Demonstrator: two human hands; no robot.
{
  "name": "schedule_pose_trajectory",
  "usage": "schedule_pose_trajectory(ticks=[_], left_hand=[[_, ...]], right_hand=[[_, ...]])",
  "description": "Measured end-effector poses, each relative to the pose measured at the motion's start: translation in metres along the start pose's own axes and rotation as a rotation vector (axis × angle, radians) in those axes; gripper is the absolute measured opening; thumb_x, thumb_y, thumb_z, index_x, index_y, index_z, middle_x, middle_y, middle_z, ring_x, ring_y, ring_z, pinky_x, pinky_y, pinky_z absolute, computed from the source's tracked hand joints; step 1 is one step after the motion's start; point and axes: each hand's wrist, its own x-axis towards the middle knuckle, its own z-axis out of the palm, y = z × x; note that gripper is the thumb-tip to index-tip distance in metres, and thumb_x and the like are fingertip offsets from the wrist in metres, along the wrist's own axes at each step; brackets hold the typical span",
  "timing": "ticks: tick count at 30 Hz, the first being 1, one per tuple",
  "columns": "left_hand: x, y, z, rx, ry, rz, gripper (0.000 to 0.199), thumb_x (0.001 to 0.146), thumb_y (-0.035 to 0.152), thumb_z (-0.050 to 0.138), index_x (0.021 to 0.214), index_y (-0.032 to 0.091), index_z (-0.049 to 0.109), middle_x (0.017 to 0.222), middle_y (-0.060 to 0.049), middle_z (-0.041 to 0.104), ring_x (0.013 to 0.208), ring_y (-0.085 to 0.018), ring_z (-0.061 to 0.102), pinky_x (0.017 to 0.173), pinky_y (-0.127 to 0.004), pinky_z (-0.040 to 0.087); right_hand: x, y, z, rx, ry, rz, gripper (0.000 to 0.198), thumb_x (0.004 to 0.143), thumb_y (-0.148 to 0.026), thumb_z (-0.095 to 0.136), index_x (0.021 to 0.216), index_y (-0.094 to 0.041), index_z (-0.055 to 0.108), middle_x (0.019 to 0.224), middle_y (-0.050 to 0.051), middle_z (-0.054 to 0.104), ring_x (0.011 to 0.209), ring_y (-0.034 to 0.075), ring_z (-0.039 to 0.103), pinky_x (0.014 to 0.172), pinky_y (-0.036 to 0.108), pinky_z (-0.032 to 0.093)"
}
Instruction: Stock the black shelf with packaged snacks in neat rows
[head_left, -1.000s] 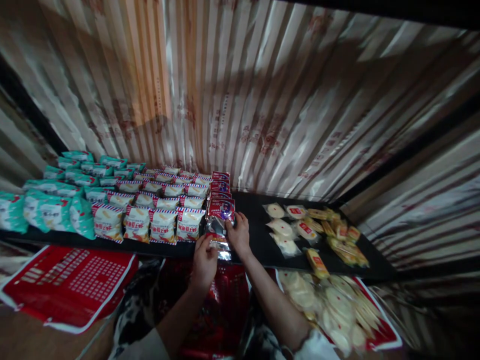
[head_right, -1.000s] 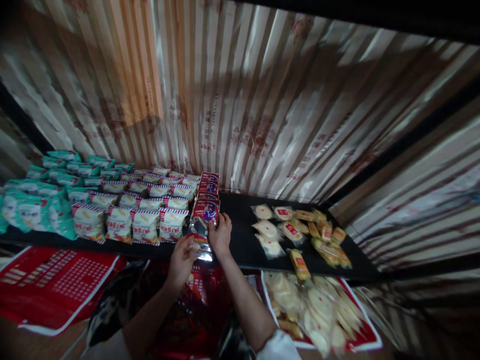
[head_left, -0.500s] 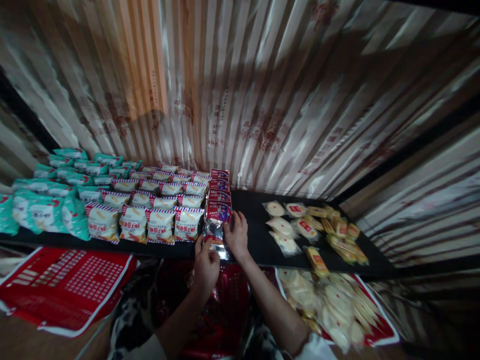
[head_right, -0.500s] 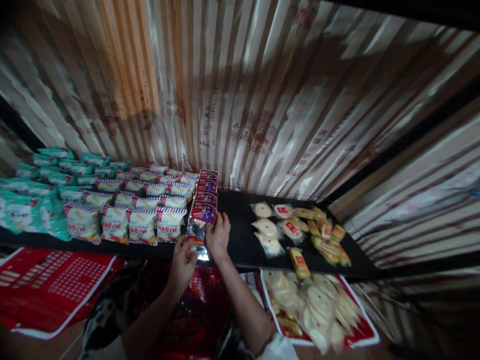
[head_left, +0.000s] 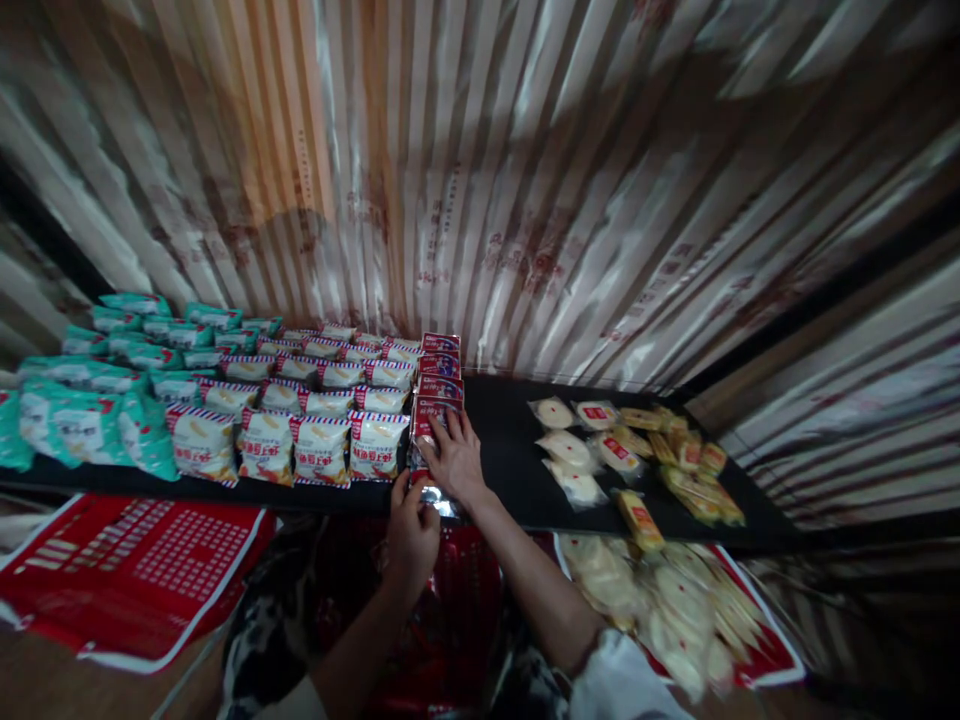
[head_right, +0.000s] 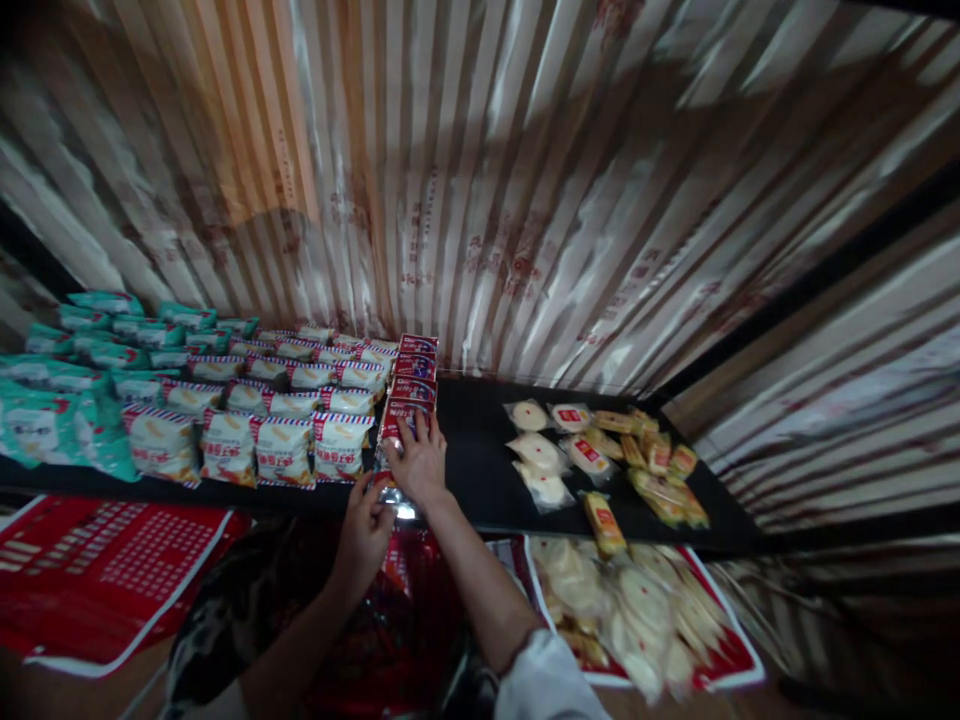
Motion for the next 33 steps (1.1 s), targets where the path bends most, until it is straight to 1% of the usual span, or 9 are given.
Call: schedule_pose_trajectory(ticks=[8,13,17,20,23,26,28,31,33], left_hand=[[-0.004,0.007,-0.003,-0.012,0.011,-0.037,0.034,0.072,0.016,0.055,0.104,0.019,0.064,0.135,-0.012,0.041,0.091,-0.018,0.061,0.082,-0.032,0.052],[-0.011,0.014,-0.008,-0.034,0.039,-0.017,0.033,0.073,0.016,0.051,0.105,0.017,0.062,0.138,-0.013,0.038,0.076,-0.012,0.062,0.08,-0.031,0.053],[-0.023,0.022,-0.024,-0.065,0.053,0.006,0.028,0.074,0.016,0.046,0.097,0.016,0.063,0.124,-0.013,0.05,0.07,-0.011,0.061,0.071,-0.03,0.054],[-0.039,0.019,-0.042,-0.029,0.064,0.019,0.024,0.073,0.016,0.045,0.088,0.018,0.064,0.102,-0.008,0.06,0.074,-0.014,0.061,0.076,-0.032,0.052],[-0.058,-0.002,-0.055,0.025,0.05,-0.091,0.018,0.07,0.016,0.049,0.079,0.019,0.064,0.087,-0.004,0.064,0.086,-0.018,0.06,0.085,-0.035,0.048],[-0.074,-0.035,-0.06,0.064,0.007,-0.458,0.018,0.066,0.009,0.052,0.076,0.018,0.064,0.084,-0.003,0.066,0.087,-0.018,0.061,0.083,-0.032,0.047],[-0.081,-0.056,-0.06,0.091,-0.013,-0.596,0.015,0.064,0.005,0.054,0.07,0.016,0.062,0.071,-0.003,0.065,0.075,-0.019,0.063,0.075,-0.032,0.048],[-0.086,-0.076,-0.055,0.099,-0.051,-0.684,0.009,0.072,0.007,0.055,0.069,0.014,0.061,0.062,-0.002,0.062,0.063,-0.017,0.062,0.065,-0.032,0.049],[-0.085,-0.082,-0.05,0.086,-0.074,-0.679,0.008,0.081,0.018,0.055,0.083,0.012,0.061,0.075,-0.003,0.064,0.069,-0.015,0.061,0.066,-0.032,0.051]], right_hand=[[0.0,0.001,0.0,0.011,-0.012,0.023,0.048,0.086,-0.048,0.046,0.129,-0.027,0.049,0.144,0.009,0.037,0.136,0.03,0.02,0.104,0.051,0.023],[-0.004,0.001,-0.006,0.088,0.103,0.006,0.043,0.087,-0.044,0.046,0.125,-0.024,0.053,0.145,0.01,0.034,0.136,0.028,0.02,0.105,0.051,0.021],[-0.025,-0.002,-0.026,0.267,0.249,-0.061,0.039,0.089,-0.035,0.04,0.119,-0.016,0.056,0.135,0.012,0.046,0.127,0.023,0.037,0.103,0.04,0.033],[-0.061,-0.007,-0.039,0.419,0.245,-0.072,0.035,0.09,-0.033,0.037,0.114,-0.018,0.057,0.112,0.01,0.062,0.106,0.018,0.055,0.092,0.032,0.043],[-0.109,-0.009,-0.034,0.493,0.085,-0.115,0.029,0.089,-0.031,0.04,0.103,-0.019,0.061,0.093,0.006,0.067,0.088,0.017,0.062,0.081,0.028,0.048],[-0.153,-0.007,-0.007,0.471,-0.191,-0.114,0.026,0.088,-0.029,0.041,0.096,-0.022,0.064,0.088,0.004,0.07,0.081,0.016,0.065,0.076,0.025,0.048],[-0.174,-0.004,0.018,0.39,-0.393,-0.014,0.027,0.087,-0.025,0.04,0.097,-0.022,0.065,0.087,0.003,0.071,0.079,0.017,0.066,0.074,0.025,0.048],[-0.192,0.0,0.052,0.267,-0.603,0.123,0.033,0.082,-0.016,0.045,0.109,-0.021,0.063,0.103,0.006,0.069,0.094,0.019,0.065,0.08,0.024,0.046],[-0.195,0.003,0.069,0.208,-0.711,0.171,0.039,0.078,-0.013,0.05,0.115,-0.021,0.061,0.108,0.006,0.068,0.098,0.018,0.064,0.082,0.023,0.046]])
